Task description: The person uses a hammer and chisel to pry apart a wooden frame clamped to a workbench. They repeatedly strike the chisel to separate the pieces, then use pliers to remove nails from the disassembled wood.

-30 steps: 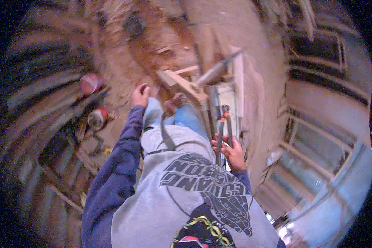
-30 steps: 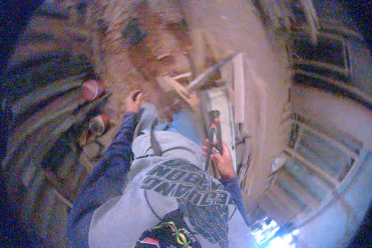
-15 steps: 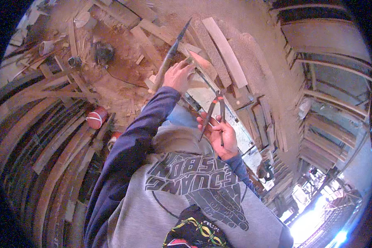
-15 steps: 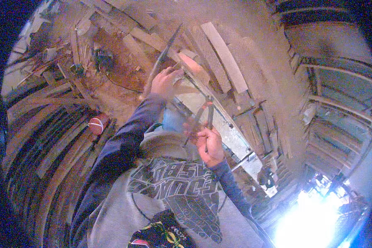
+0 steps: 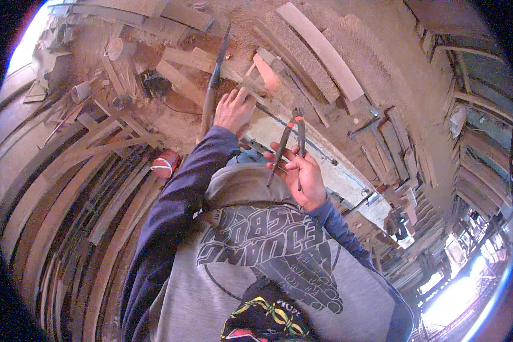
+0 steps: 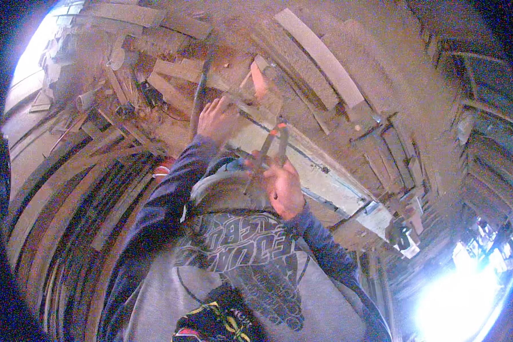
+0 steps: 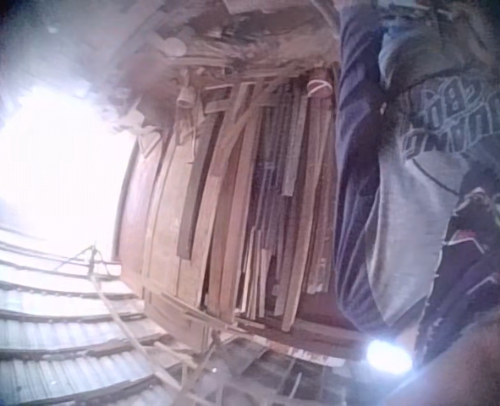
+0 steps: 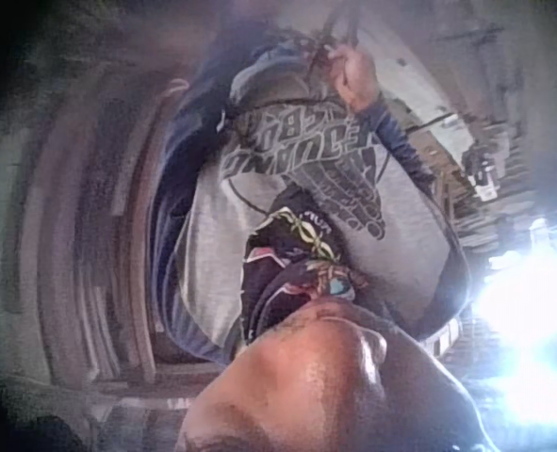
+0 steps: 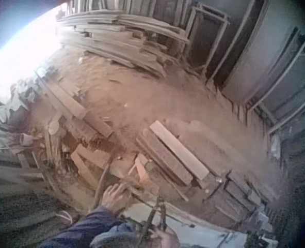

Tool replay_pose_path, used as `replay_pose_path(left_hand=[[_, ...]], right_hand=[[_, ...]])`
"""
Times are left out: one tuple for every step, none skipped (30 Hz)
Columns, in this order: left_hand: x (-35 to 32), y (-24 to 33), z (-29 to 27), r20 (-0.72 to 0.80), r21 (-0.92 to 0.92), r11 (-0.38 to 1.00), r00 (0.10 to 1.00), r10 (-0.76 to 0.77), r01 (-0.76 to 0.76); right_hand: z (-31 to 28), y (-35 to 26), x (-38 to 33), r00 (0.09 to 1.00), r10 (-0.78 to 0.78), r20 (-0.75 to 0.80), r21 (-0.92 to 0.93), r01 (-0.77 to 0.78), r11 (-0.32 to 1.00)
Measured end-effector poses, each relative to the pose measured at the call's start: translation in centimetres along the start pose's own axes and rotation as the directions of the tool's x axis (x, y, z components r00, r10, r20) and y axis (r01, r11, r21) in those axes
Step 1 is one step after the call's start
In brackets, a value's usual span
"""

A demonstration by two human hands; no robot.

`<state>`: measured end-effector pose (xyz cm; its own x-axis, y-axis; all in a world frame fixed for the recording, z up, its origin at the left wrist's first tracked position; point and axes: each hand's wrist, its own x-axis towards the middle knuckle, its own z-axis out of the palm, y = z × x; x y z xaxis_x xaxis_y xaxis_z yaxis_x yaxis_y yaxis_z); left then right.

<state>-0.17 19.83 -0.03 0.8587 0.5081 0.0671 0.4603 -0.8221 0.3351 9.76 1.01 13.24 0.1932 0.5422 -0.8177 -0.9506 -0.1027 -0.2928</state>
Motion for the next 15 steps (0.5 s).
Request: replay_pose_path(left_hand=[[-0.1, -0.4, -0.2, 0.042, -0.021, 1.0, 0.999, 0.006, -0.005], [-0.2, -0.9, -0.4, -0.03, -0.162, 0.97, 0.982, -0.189, 0.182], [-0.3, -1.8, -0.8, -0.045, -0.318, 0.888, 0.931, -0.363, 0.331], [-0.5, -2.5, -1.2, -0.072, -0.424, 0.798, 0.863, -0.5, 0.428], [-0.7, -3.1, -1.6, -0.222, -0.481, 0.786, 0.814, -0.537, 0.387], [-1.2, -2.9, -1.9, -0.133, -0.596, 0.698, 0.809, -0.573, 0.397], [-2.1, -2.3, -2.2, -0.063, -0.688, 0.594, 0.781, -0.622, 0.417], [-3.1, -1.2, -2.4, 0.009, -0.766, 0.478, 0.751, -0.66, 0.43], [-4.3, 0.0, -2.9, 0.097, -0.786, 0.445, 0.797, -0.596, 0.428], [-5.3, 1.1, -3.4, 0.349, -0.804, 0.249, 0.768, -0.536, 0.54], [-6.1, 1.5, -4.2, 0.663, -0.729, -0.099, 0.663, -0.347, 0.677], [-6.7, 1.9, -5.2, 0.882, -0.445, -0.476, 0.464, -0.084, 0.758], [-6.9, 2.5, -5.9, 0.901, -0.277, -0.629, 0.424, 0.092, 0.726], [-7.1, 3.1, -6.8, 0.917, -0.175, -0.681, 0.37, 0.15, 0.711], [-6.6, 3.4, -7.5, 0.926, -0.173, -0.674, 0.351, 0.137, 0.719]], right_hand=[[0.3, 0.1, 0.0, 1.0, 0.011, 0.002, -0.002, -0.011, 1.0], [0.6, 0.2, -0.1, 1.0, 0.023, 0.007, 0.005, -0.023, 1.0], [0.9, 0.3, -0.2, 0.999, 0.034, 0.032, -0.015, -0.033, 0.999], [1.2, 0.3, -0.3, 0.997, 0.047, 0.056, -0.02, -0.046, 0.999], [1.6, 0.3, -0.5, 0.994, 0.04, 0.1, -0.009, -0.039, 0.999], [1.9, 0.4, -0.6, 0.991, 0.097, 0.095, -0.015, -0.096, 0.995], [2.2, 0.4, -0.7, 0.985, 0.133, 0.112, -0.01, -0.133, 0.991], [2.5, 0.4, -0.7, 0.972, 0.156, 0.178, 0.012, -0.161, 0.987], [2.8, 0.4, -0.6, 0.96, 0.223, 0.171, 0.03, -0.231, 0.972], [3.1, 0.4, -0.5, 0.937, 0.275, 0.215, 0.07, -0.295, 0.953], [3.4, 0.3, -0.3, 0.903, 0.301, 0.305, 0.124, -0.351, 0.928], [3.7, 0.3, 0.0, 0.888, 0.359, 0.286, 0.15, -0.412, 0.899], [3.9, 0.3, 0.2, 0.864, 0.396, 0.31, 0.19, -0.465, 0.865], [4.1, 0.3, 0.5, 0.846, 0.429, 0.317, 0.224, -0.506, 0.833], [4.2, 0.3, 0.6, 0.835, 0.444, 0.325, 0.249, -0.528, 0.812]])
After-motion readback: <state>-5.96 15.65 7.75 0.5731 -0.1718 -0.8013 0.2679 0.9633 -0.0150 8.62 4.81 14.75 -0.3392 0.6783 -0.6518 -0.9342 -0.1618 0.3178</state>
